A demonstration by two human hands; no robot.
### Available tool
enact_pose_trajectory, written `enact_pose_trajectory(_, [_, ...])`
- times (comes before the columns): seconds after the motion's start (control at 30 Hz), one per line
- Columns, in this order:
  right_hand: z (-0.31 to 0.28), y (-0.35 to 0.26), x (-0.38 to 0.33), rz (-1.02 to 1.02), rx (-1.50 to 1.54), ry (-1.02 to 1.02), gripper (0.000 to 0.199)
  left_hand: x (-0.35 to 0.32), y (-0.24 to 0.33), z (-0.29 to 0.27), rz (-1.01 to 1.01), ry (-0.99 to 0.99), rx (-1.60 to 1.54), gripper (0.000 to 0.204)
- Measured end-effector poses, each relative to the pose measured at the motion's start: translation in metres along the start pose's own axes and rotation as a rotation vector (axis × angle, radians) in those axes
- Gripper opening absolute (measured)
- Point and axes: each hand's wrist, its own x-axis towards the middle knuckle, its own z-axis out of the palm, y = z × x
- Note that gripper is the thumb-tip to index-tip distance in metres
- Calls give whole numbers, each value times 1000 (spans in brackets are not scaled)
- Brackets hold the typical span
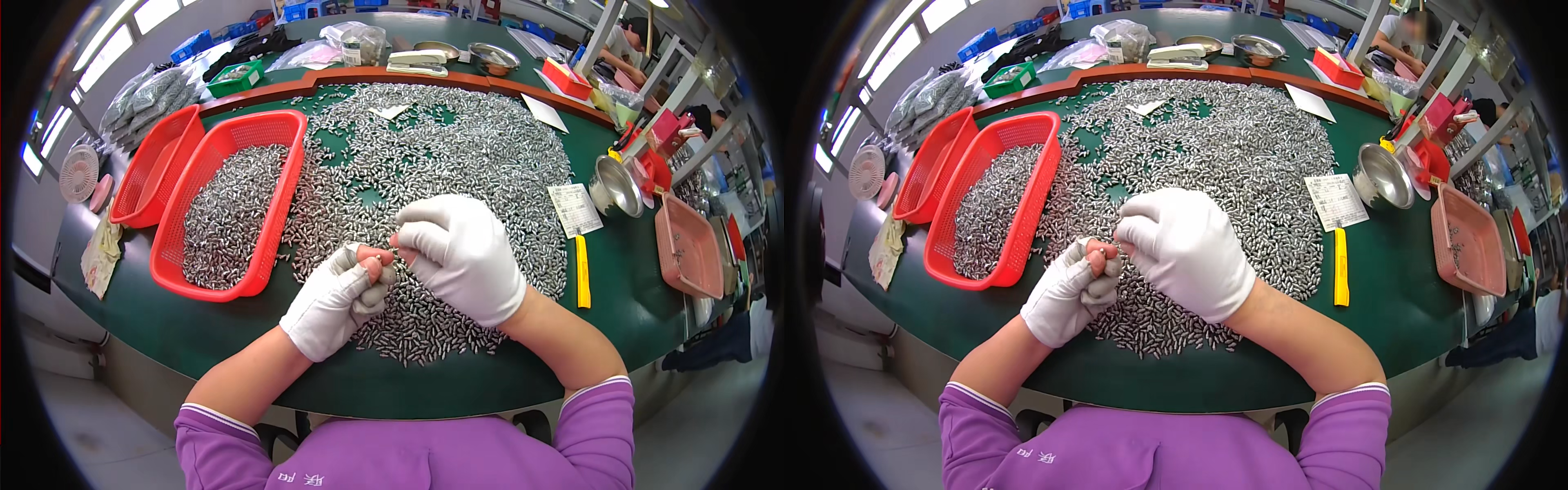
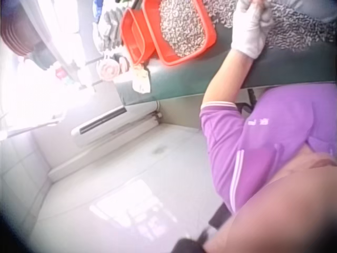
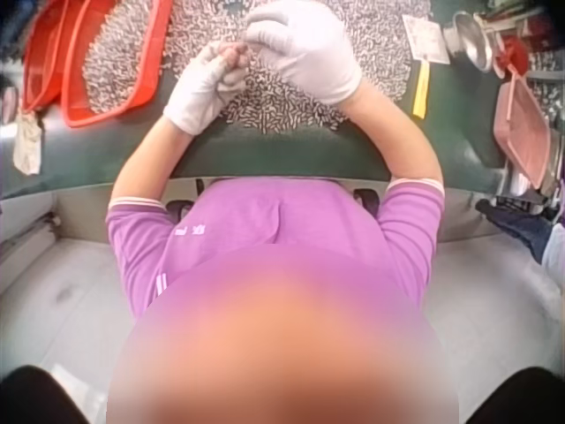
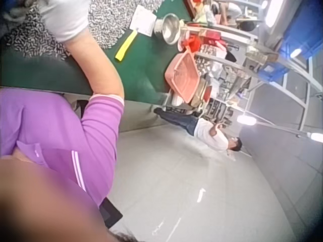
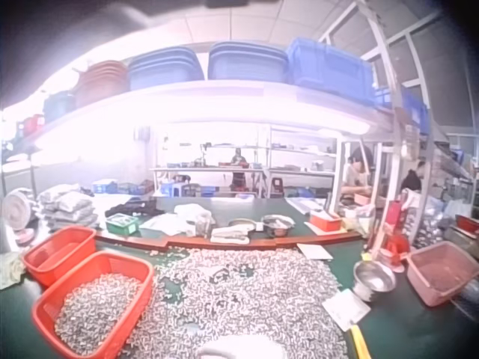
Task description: Sorting and inspecting small metallic pins at an industrial workbench.
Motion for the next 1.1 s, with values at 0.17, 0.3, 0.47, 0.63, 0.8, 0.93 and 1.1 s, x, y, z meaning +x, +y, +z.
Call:
enact_pose_trajectory(0.17, [12, 5, -18, 236, -48, -406, 13, -1, 1, -1, -6, 18, -16, 17])
enact_pose_trajectory(0.3, [20, 6, -24, 235, -90, -405, 11, 1, 1, -3, -1, -44, -72, 18])
enact_pose_trajectory(0.47, [20, 4, -22, 246, -132, -440, 13, 2, 1, -7, -18, -49, -87, 20])
enact_pose_trajectory(0.63, [9, -6, -15, 273, -109, -492, 18, 3, 1, -10, -5, -27, -115, 23])
enact_pose_trajectory(0.8, [15, -5, -19, 292, -85, -500, 20, 5, -1, -17, 4, -23, -99, 25])
enact_pose_trajectory(0.93, [14, 3, -18, 316, -69, -363, 12, 4, 0, -16, -10, -44, -89, 25])
enact_pose_trajectory(1.1, [7, 5, -12, 440, 200, -187, 15, 3, 0, -11, -4, -55, -53, 24])
